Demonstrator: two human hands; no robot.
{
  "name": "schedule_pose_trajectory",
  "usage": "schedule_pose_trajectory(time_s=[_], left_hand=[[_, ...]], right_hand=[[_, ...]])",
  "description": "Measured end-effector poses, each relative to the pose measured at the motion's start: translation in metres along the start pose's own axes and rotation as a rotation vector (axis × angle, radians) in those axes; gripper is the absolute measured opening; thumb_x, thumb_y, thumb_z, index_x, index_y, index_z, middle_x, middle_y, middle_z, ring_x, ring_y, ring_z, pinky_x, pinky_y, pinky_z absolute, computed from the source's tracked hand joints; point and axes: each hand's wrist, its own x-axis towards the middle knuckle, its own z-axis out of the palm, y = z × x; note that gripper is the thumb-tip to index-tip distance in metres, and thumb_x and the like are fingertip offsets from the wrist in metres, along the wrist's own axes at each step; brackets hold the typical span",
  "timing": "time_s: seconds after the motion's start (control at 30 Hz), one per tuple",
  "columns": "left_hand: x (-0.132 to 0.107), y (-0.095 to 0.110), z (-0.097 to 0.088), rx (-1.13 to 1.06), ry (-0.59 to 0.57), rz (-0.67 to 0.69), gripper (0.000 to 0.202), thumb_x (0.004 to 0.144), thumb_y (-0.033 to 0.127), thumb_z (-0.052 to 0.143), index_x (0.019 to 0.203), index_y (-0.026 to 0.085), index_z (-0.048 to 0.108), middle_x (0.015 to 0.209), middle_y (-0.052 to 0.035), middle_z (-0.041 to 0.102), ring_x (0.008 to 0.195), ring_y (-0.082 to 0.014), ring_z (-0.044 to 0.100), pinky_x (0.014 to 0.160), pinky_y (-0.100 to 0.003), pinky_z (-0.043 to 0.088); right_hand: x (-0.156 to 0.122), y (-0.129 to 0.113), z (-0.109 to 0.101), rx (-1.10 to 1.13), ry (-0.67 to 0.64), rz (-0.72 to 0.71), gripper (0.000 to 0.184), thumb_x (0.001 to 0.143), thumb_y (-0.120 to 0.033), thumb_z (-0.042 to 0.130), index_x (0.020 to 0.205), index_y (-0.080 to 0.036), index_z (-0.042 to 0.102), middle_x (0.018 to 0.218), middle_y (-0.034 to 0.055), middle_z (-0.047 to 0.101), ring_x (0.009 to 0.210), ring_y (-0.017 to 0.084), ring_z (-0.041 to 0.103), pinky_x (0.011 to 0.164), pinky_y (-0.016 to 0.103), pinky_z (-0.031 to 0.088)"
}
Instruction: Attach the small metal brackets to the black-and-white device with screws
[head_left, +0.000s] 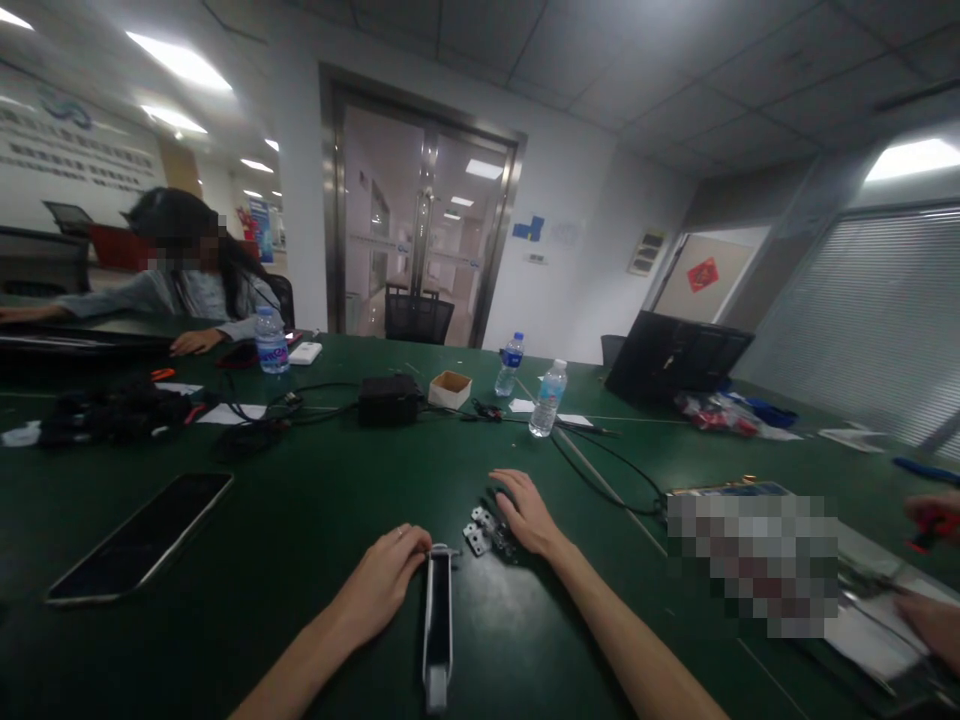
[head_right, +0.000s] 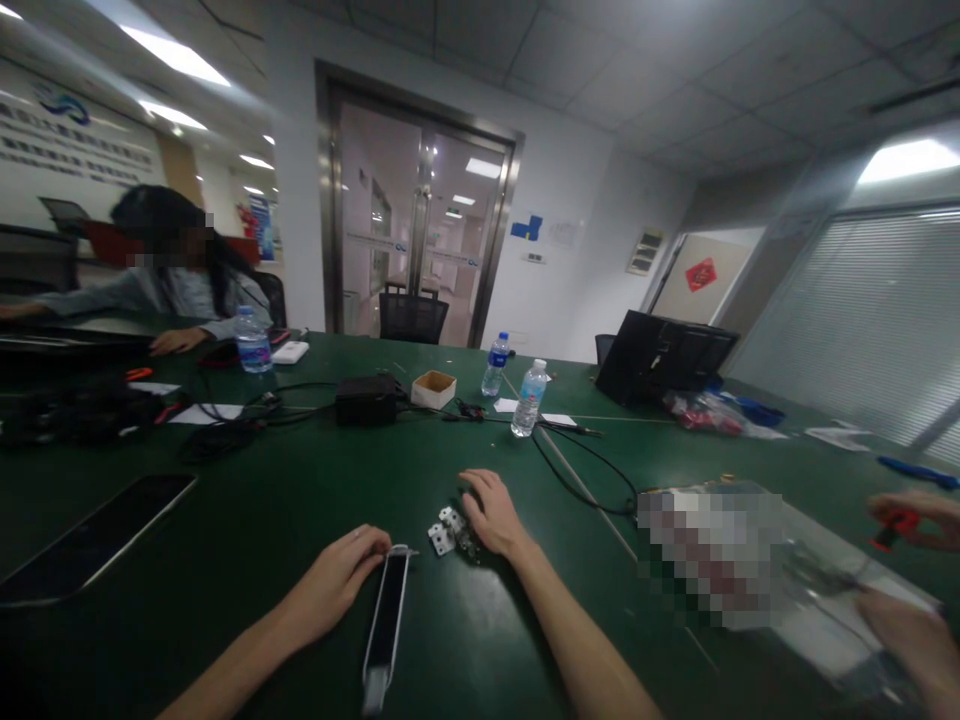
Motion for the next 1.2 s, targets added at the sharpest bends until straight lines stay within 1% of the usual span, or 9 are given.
schedule_pose_trajectory(time_s=[0.1, 0.17, 0.23, 0.3, 0.5, 0.7, 0.8, 1.0, 1.2], left_hand=[[0.004, 0.0, 0.002, -0.001, -0.023, 0.001, 0.023, 0.096, 0.017, 0.037, 0.1, 0.022, 0.058, 0.104, -0.0036, 0.061, 0.097, -0.0186, 0.057, 0.087, -0.031, 0.045], [0.006, 0.0, 0.003, 0.011, -0.026, -0.001, 0.024, 0.096, 0.017, 0.036, 0.1, 0.022, 0.059, 0.104, -0.0035, 0.061, 0.097, -0.0186, 0.057, 0.087, -0.031, 0.045], [0.007, 0.001, 0.002, 0.029, -0.024, 0.007, 0.025, 0.096, 0.016, 0.035, 0.101, 0.022, 0.059, 0.104, -0.0032, 0.06, 0.098, -0.0186, 0.057, 0.088, -0.031, 0.045], [0.006, 0.002, 0.002, 0.044, -0.025, 0.012, 0.025, 0.096, 0.016, 0.035, 0.102, 0.022, 0.058, 0.104, -0.0032, 0.06, 0.098, -0.0189, 0.057, 0.089, -0.032, 0.045], [0.003, 0.007, -0.001, 0.061, -0.005, 0.012, 0.023, 0.095, 0.017, 0.037, 0.102, 0.02, 0.06, 0.104, -0.0043, 0.061, 0.098, -0.0196, 0.057, 0.089, -0.033, 0.047], [0.0, 0.014, -0.003, 0.14, 0.008, 0.011, 0.023, 0.095, 0.015, 0.038, 0.102, 0.019, 0.059, 0.105, -0.0052, 0.06, 0.098, -0.0193, 0.057, 0.089, -0.033, 0.046], [0.0, 0.015, -0.003, 0.174, 0.012, 0.031, 0.023, 0.095, 0.014, 0.038, 0.102, 0.019, 0.059, 0.104, -0.0046, 0.06, 0.097, -0.0188, 0.057, 0.089, -0.032, 0.046], [-0.002, 0.014, -0.001, 0.215, 0.01, 0.01, 0.02, 0.095, 0.018, 0.041, 0.104, 0.02, 0.059, 0.105, -0.0043, 0.06, 0.095, -0.0186, 0.058, 0.085, -0.032, 0.047], [-0.007, 0.018, 0.002, 0.196, -0.002, 0.004, 0.018, 0.094, 0.019, 0.044, 0.103, 0.02, 0.06, 0.104, -0.0037, 0.061, 0.093, -0.0182, 0.058, 0.085, -0.033, 0.047]], right_hand=[[0.024, 0.043, 0.005, -0.184, 0.085, 0.227, 0.042, 0.092, -0.028, 0.038, 0.127, -0.015, 0.057, 0.129, 0.0131, 0.055, 0.121, 0.023, 0.045, 0.106, 0.04, 0.035], [0.039, 0.063, 0.008, -0.298, 0.047, 0.404, 0.047, 0.092, -0.028, 0.038, 0.136, -0.015, 0.05, 0.135, 0.0146, 0.05, 0.124, 0.026, 0.042, 0.104, 0.042, 0.035], [0.05, 0.074, 0.01, -0.359, -0.036, 0.473, 0.049, 0.093, -0.031, 0.038, 0.14, -0.018, 0.046, 0.14, 0.013, 0.045, 0.128, 0.028, 0.039, 0.104, 0.044, 0.033], [0.056, 0.076, 0.01, -0.375, -0.103, 0.46, 0.046, 0.094, -0.032, 0.037, 0.137, -0.02, 0.05, 0.14, 0.0108, 0.046, 0.129, 0.028, 0.038, 0.105, 0.045, 0.031], [0.045, 0.052, 0.007, -0.359, -0.117, 0.389, 0.036, 0.093, -0.023, 0.039, 0.119, -0.016, 0.063, 0.124, 0.011, 0.058, 0.116, 0.024, 0.048, 0.098, 0.036, 0.037], [0.0, 0.006, 0.007, -0.283, -0.123, 0.237, 0.025, 0.091, -0.019, 0.044, 0.099, -0.017, 0.068, 0.104, 0.0106, 0.065, 0.102, 0.022, 0.054, 0.093, 0.03, 0.041], [-0.018, -0.01, -0.002, -0.263, -0.144, 0.241, 0.024, 0.09, -0.018, 0.045, 0.094, -0.016, 0.068, 0.1, 0.0107, 0.065, 0.099, 0.022, 0.056, 0.09, 0.03, 0.043], [-0.016, -0.016, -0.025, -0.309, -0.258, 0.339, 0.018, 0.079, -0.013, 0.054, 0.086, -0.016, 0.07, 0.091, 0.0077, 0.069, 0.09, 0.019, 0.062, 0.078, 0.025, 0.044], [-0.013, -0.021, -0.029, -0.336, -0.28, 0.36, 0.015, 0.076, -0.012, 0.055, 0.082, -0.016, 0.068, 0.087, 0.0086, 0.07, 0.085, 0.02, 0.065, 0.069, 0.024, 0.043]])
